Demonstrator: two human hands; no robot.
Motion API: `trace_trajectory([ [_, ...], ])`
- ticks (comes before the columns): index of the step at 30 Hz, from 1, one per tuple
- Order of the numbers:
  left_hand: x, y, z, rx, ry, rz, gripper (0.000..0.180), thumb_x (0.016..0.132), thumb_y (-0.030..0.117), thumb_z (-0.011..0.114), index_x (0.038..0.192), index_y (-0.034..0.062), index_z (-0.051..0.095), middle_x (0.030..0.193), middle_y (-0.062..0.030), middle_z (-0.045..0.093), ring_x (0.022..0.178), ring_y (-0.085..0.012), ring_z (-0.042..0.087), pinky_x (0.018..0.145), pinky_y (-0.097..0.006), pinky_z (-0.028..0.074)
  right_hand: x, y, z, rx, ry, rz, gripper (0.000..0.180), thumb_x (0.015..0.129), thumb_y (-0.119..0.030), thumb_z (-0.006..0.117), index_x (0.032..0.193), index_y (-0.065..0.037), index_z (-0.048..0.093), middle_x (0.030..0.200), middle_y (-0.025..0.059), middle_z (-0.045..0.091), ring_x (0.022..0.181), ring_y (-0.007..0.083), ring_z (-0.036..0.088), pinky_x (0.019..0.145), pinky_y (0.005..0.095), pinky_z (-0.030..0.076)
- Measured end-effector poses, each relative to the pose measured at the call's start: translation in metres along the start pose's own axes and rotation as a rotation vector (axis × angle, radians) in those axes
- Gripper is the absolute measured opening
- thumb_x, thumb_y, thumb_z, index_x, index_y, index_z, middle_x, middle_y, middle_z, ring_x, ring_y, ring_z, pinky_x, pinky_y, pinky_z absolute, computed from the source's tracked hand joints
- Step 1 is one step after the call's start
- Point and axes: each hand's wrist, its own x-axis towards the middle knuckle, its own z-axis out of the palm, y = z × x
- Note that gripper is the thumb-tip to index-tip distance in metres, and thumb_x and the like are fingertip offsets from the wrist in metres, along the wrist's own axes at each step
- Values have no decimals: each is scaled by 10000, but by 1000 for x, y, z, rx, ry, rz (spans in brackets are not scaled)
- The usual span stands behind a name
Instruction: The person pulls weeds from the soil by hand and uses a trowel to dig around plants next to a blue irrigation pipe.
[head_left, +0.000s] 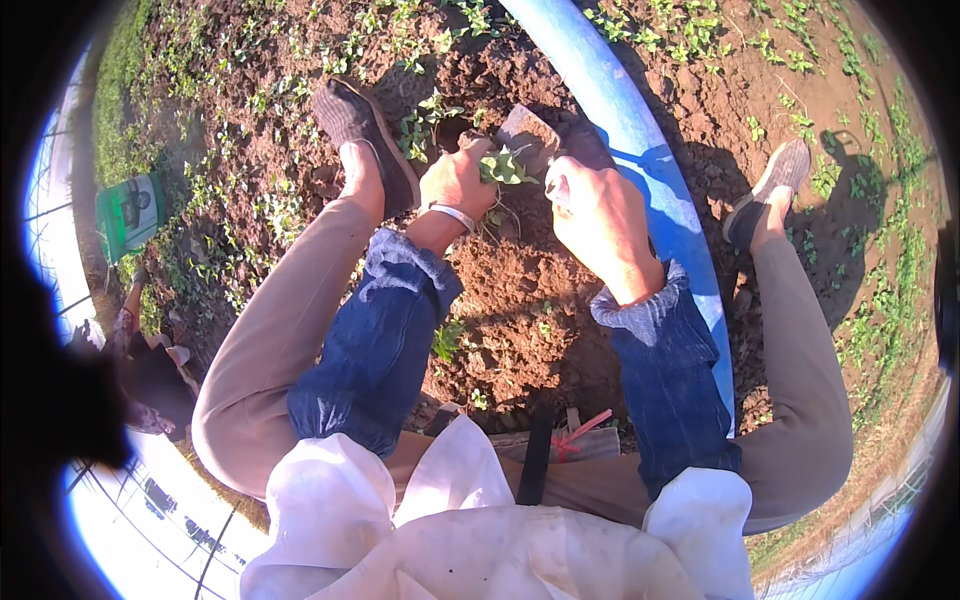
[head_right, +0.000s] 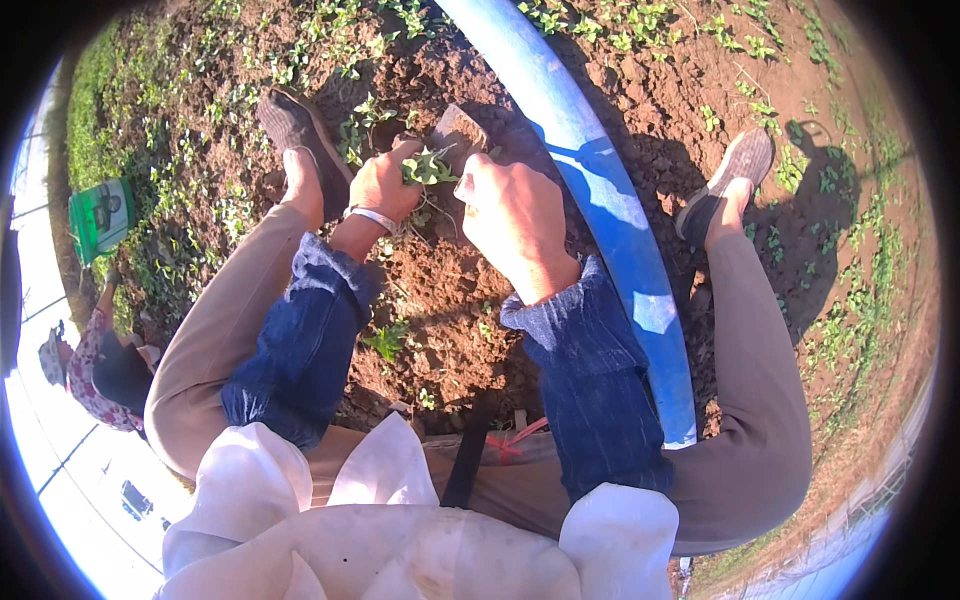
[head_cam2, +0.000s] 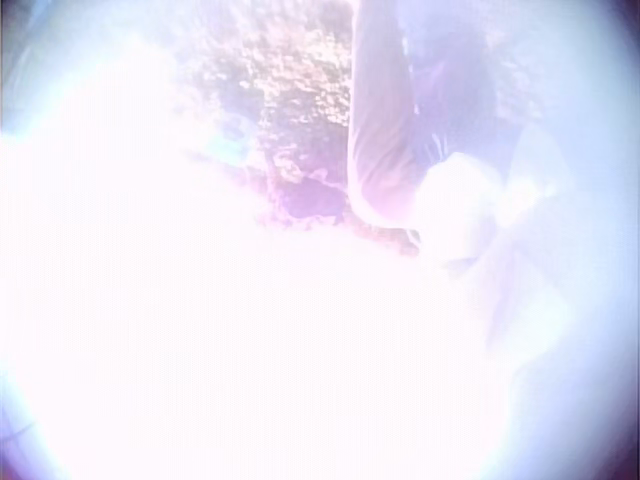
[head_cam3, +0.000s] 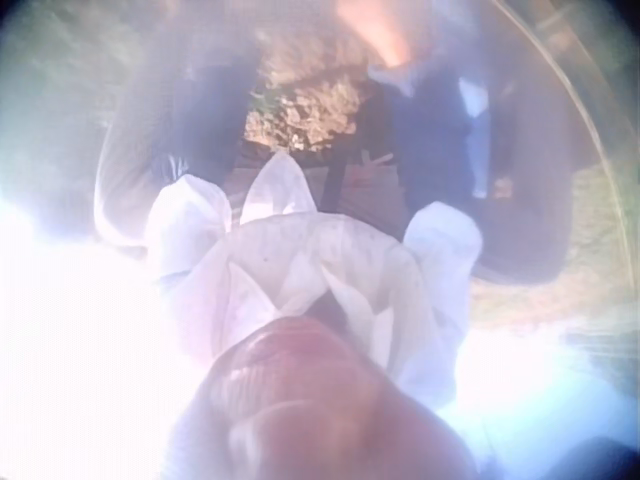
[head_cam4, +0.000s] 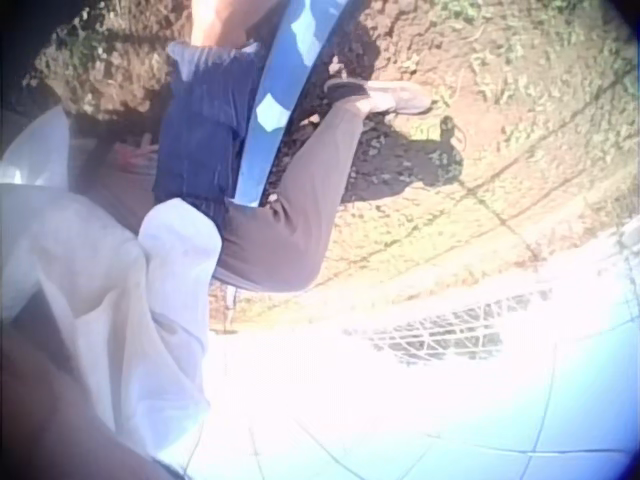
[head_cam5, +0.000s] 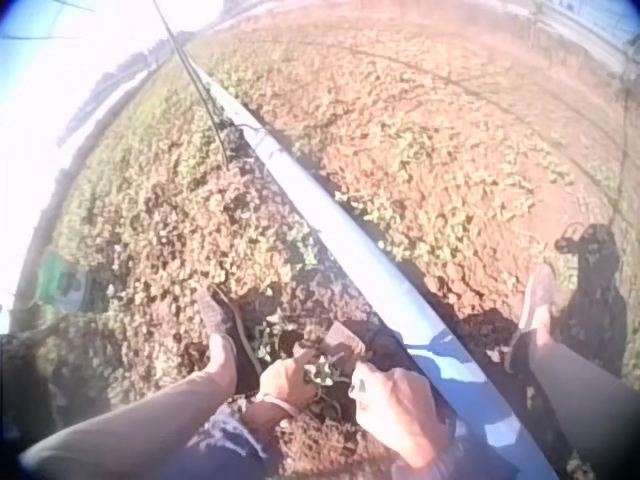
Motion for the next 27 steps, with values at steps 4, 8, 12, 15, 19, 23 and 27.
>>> trace_trajectory([
  [4, -12, -8, 5, 50, -148, -19, 261, 714, 215, 621, 952, 137, 692, 845, -185, 672, 849, -366, 652, 744, -431, 523, 15, -7, 14, -34, -121, -39, 88, 772, -99, 628, 844, -62, 592, 663, 165, 625, 640, 348, 639, 573, 433, 492],
  [8, 11, -28, 7, -238, 339, 32, 429, 656, 110, 645, 1083, 69, 633, 915, -192, 674, 868, -364, 651, 760, -420, 517, 34, -9, 8, -73, -202, -69, 61, 764, -82, 618, 795, -31, 623, 681, 209, 626, 646, 364, 642, 581, 441, 497],
  [12, 49, -36, -15, -23, 174, -81, 459, 714, 188, 689, 1161, 110, 620, 956, -190, 676, 906, -352, 650, 789, -407, 526, 54, -25, -7, -57, -291, -134, 111, 782, -95, 596, 794, 8, 638, 730, 196, 652, 717, 371, 656, 639, 438, 520],
  [15, 79, -52, -9, -139, 54, -46, 495, 723, 368, 746, 1159, 164, 629, 982, -189, 678, 945, -337, 649, 815, -411, 516, 72, -38, -5, -69, -344, -100, 138, 794, -101, 591, 808, 23, 650, 741, 227, 639, 754, 386, 653, 678, 450, 518],
  [19, 100, -42, -13, -70, -116, -118, 507, 707, 355, 750, 1053, -1, 653, 988, -198, 684, 924, -305, 663, 810, -382, 501, 77, -26, 17, -66, -301, -104, 140, 780, -116, 607, 769, 16, 653, 741, 227, 637, 746, 387, 651, 667, 450, 514],
  [23, 105, -48, -2, -163, -88, -193, 566, 702, 424, 767, 997, -44, 646, 943, -215, 683, 914, -308, 666, 789, -387, 507, 69, -20, 30, -136, -326, 1, 104, 752, -144, 646, 767, -48, 682, 734, 153, 667, 724, 322, 669, 668, 411, 536],
  [27, 95, -38, 4, -178, 18, -236, 557, 699, 402, 783, 981, -55, 637, 952, -227, 677, 906, -330, 662, 788, -396, 509, 49, 18, 53, -94, -219, -11, 137, 732, -123, 636, 860, -77, 635, 724, 160, 654, 727, 328, 660, 653, 417, 523],
])
